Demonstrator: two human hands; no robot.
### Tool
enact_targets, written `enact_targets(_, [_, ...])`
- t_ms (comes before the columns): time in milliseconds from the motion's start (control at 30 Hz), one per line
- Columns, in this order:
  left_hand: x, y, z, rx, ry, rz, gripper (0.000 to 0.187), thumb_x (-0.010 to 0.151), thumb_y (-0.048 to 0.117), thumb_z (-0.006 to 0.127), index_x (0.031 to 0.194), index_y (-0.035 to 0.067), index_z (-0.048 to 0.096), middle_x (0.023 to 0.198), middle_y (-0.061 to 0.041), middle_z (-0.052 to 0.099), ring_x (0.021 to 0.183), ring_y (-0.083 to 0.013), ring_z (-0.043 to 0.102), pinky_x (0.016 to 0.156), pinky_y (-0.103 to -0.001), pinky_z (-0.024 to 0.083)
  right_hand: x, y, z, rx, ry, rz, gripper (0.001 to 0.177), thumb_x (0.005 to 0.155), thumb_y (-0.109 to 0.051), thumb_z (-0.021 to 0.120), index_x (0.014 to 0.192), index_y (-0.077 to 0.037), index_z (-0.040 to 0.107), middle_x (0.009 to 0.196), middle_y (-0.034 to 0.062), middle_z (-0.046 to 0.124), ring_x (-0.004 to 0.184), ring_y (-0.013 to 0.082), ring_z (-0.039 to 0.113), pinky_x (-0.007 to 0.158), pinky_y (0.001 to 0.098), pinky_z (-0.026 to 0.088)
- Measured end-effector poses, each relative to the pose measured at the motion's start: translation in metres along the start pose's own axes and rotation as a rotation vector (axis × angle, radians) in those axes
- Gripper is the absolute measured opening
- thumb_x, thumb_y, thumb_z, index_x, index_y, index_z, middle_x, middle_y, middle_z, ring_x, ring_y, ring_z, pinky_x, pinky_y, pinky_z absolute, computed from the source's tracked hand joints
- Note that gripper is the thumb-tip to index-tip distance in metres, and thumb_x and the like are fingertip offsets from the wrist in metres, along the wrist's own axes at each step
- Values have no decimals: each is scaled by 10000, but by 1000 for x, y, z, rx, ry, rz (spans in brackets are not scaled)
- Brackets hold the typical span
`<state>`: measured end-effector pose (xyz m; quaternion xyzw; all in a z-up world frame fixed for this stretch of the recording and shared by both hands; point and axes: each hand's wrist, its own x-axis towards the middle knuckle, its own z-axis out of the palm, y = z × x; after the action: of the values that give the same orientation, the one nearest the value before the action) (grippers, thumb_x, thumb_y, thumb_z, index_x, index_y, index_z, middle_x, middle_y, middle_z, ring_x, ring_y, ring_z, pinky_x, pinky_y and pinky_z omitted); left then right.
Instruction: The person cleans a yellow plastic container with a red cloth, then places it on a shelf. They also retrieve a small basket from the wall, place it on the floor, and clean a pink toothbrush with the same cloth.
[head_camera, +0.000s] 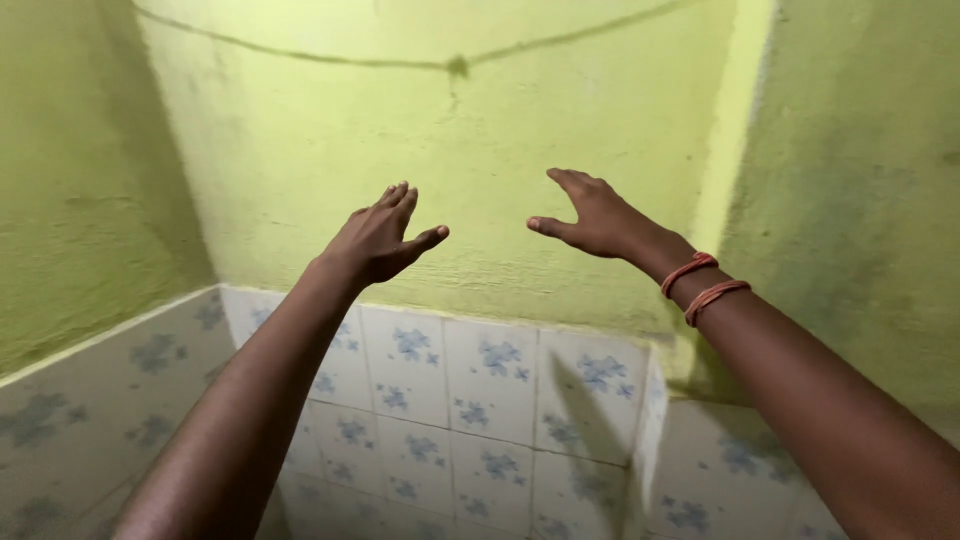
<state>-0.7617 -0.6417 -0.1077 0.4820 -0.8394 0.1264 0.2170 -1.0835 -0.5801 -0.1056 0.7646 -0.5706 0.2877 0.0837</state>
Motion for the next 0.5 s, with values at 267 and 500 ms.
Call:
enact_targets(267, [52,87,15,-110,3,166,1057,866,818,406,1602,80,230,1674,-128,220,1540,-279,220,1220,-454,265,-47,66,-45,-80,51,69,984,855,-681,635,1560,-55,352,1609,211,356,1504,368,305,1194,501,314])
enact_targets(500, [89,182,13,-195,94,328,1067,865,821,436,1603,79,229,1673,-148,224,1534,-312,241,1207,-489,289,-83,108,-97,-99,109,84,924,863,-618,694,1517,-30,412,1531,236,459,1416,383,456,1118,503,417])
